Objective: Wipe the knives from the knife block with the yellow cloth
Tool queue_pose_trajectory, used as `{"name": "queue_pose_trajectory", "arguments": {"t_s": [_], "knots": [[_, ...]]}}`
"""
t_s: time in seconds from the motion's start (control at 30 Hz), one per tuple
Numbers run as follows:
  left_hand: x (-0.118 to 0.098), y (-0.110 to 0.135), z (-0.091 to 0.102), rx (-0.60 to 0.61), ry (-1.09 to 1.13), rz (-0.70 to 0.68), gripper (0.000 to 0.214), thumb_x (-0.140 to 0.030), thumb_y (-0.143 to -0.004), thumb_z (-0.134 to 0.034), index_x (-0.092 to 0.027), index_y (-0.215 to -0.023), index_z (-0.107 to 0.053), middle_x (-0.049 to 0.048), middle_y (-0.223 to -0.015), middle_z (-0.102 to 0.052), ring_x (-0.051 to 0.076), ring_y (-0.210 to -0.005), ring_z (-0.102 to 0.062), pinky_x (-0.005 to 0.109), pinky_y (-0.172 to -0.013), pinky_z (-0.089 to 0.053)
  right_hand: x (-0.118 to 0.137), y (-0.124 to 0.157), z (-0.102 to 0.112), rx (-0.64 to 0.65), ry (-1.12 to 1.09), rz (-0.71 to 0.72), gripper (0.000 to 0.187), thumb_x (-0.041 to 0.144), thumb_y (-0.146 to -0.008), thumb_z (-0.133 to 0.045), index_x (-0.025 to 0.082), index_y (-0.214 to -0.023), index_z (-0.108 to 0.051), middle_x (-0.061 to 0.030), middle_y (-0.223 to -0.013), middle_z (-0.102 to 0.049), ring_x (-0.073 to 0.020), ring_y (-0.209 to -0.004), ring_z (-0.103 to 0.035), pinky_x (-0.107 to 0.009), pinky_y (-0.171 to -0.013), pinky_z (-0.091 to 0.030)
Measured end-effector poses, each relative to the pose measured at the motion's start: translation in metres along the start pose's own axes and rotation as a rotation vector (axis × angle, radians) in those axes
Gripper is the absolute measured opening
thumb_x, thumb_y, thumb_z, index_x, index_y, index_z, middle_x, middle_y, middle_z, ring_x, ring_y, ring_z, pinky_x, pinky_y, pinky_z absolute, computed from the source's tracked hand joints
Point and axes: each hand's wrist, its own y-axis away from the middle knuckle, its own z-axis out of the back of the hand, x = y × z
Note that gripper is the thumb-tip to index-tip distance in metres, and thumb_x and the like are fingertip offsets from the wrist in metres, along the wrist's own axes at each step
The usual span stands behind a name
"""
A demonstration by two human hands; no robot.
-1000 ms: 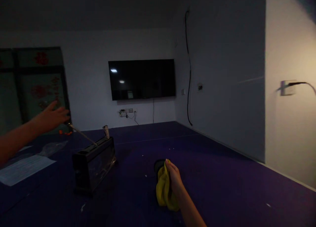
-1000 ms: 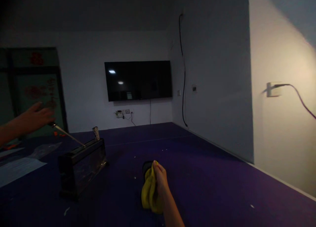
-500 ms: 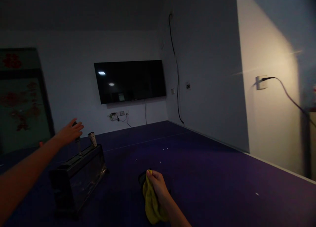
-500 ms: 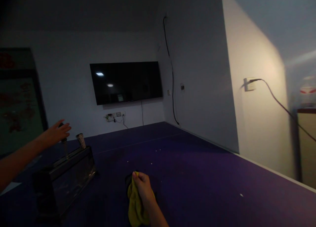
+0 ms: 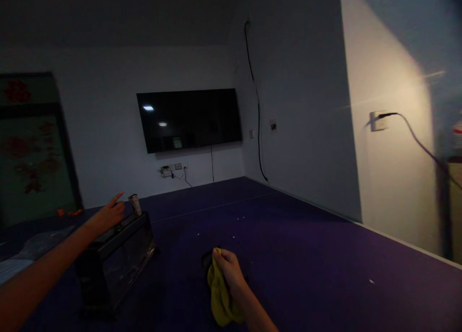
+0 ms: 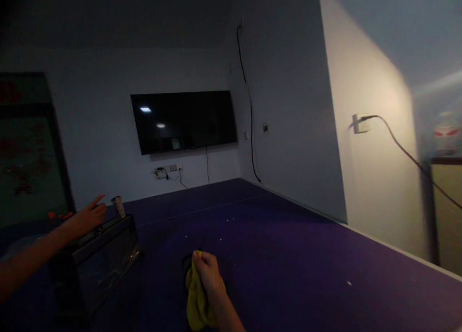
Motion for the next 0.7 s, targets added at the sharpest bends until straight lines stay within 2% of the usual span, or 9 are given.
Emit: {"name": "queue_pose_trajectory", "arguments": {"t_s": [0.13,0.27,0.33,0.4,0.47,0.53,0.6,0.67,0.7], "knots": [[0.004,0.003,-0.012,-0.132,0.251,0.078,0.023,-0.011,-0.061,-0.041,-0.024,-0.062,-0.06,0.0007,-0.075,-0.066,0.021,-0.094,-0.058,0.05,-0.103,-0.021,0.007,0.004,-0.002,-0.038,0.041,0.011,0.049,0.063,-0.052,-0.067,0.017,-0.054,-0.048,0.0074,-0.043,-0.038,-0.0061,-0.039,-0.034,-0.019,-0.039,-0.029],[-0.015,0.015,0.003,-0.293,0.174,0.223,0.04,-0.013,-0.067,-0.034,-0.023,-0.09,-0.065,0.0061,-0.105,-0.065,0.026,-0.113,-0.049,0.056,-0.102,-0.015,0.012,0.008,-0.004,-0.063,0.075,0.015,0.049,0.064,-0.054,-0.065,0.018,-0.054,-0.048,0.0064,-0.045,-0.04,-0.007,-0.04,-0.036,-0.02,-0.041,-0.031],[-0.032,0.024,0.015,-0.398,0.104,0.445,0.04,-0.019,-0.074,-0.034,-0.021,-0.103,-0.061,0.0095,-0.12,-0.056,0.03,-0.121,-0.039,0.061,-0.1,-0.009,0.01,0.007,-0.003,-0.046,0.155,0.029,0.049,0.066,-0.058,-0.061,0.017,-0.054,-0.05,0.0057,-0.046,-0.041,-0.0075,-0.04,-0.037,-0.021,-0.041,-0.031],[-0.053,0.034,0.023,-0.539,0.093,0.776,0.044,-0.038,-0.076,-0.043,-0.017,-0.113,-0.055,0.0146,-0.128,-0.048,0.036,-0.123,-0.035,0.063,-0.098,-0.012,0.009,0.005,-0.001,0.008,0.288,0.081,0.049,0.066,-0.061,-0.057,0.017,-0.057,-0.054,0.0044,-0.046,-0.044,-0.0087,-0.041,-0.039,-0.022,-0.042,-0.031],[-0.076,0.041,0.021,-0.747,0.201,1.103,0.065,-0.053,-0.07,-0.052,-0.013,-0.121,-0.047,0.0176,-0.129,-0.046,0.035,-0.121,-0.037,0.055,-0.099,-0.022,0.009,0.005,0.002,0.039,0.435,0.155,0.047,0.062,-0.062,-0.059,0.016,-0.068,-0.062,0.0012,-0.053,-0.053,-0.0118,-0.047,-0.047,-0.023,-0.046,-0.035],[-0.099,0.044,0.013,-0.901,0.373,1.405,0.083,-0.06,-0.065,-0.056,-0.008,-0.128,-0.039,0.0206,-0.131,-0.043,0.034,-0.123,-0.035,0.051,-0.101,-0.023,0.013,0.007,0.006,0.023,0.637,0.243,0.044,0.056,-0.062,-0.063,0.019,-0.085,-0.066,-0.0028,-0.071,-0.064,-0.0168,-0.063,-0.057,-0.025,-0.055,-0.04],[-0.12,0.043,0.002,-0.899,0.548,1.609,0.097,-0.064,-0.058,-0.06,-0.005,-0.13,-0.034,0.0242,-0.132,-0.039,0.036,-0.125,-0.03,0.051,-0.102,-0.021,0.021,0.011,0.008,0.03,0.976,0.33,0.04,0.052,-0.066,-0.061,0.024,-0.093,-0.067,-0.0041,-0.087,-0.068,-0.0207,-0.078,-0.061,-0.027,-0.064,-0.041],[-0.135,0.04,-0.007,-0.849,0.629,1.681,0.105,-0.066,-0.051,-0.063,-0.007,-0.132,-0.031,0.024,-0.135,-0.035,0.038,-0.127,-0.027,0.054,-0.102,-0.018,0.03,0.016,0.009,0.086,1.267,0.346,0.034,0.053,-0.075,-0.051,0.025,-0.085,-0.069,-0.0041,-0.08,-0.069,-0.0207,-0.075,-0.062,-0.026,-0.062,-0.04],[-0.139,0.039,-0.01,-0.838,0.635,1.69,0.108,-0.067,-0.05,-0.064,-0.009,-0.134,-0.029,0.0236,-0.136,-0.033,0.038,-0.127,-0.026,0.056,-0.102,-0.017,0.033,0.018,0.01,0.123,1.374,0.339,0.038,0.054,-0.079,-0.045,0.025,-0.077,-0.07,-0.0044,-0.072,-0.069,-0.0198,-0.069,-0.062,-0.026,-0.059,-0.038]]}}
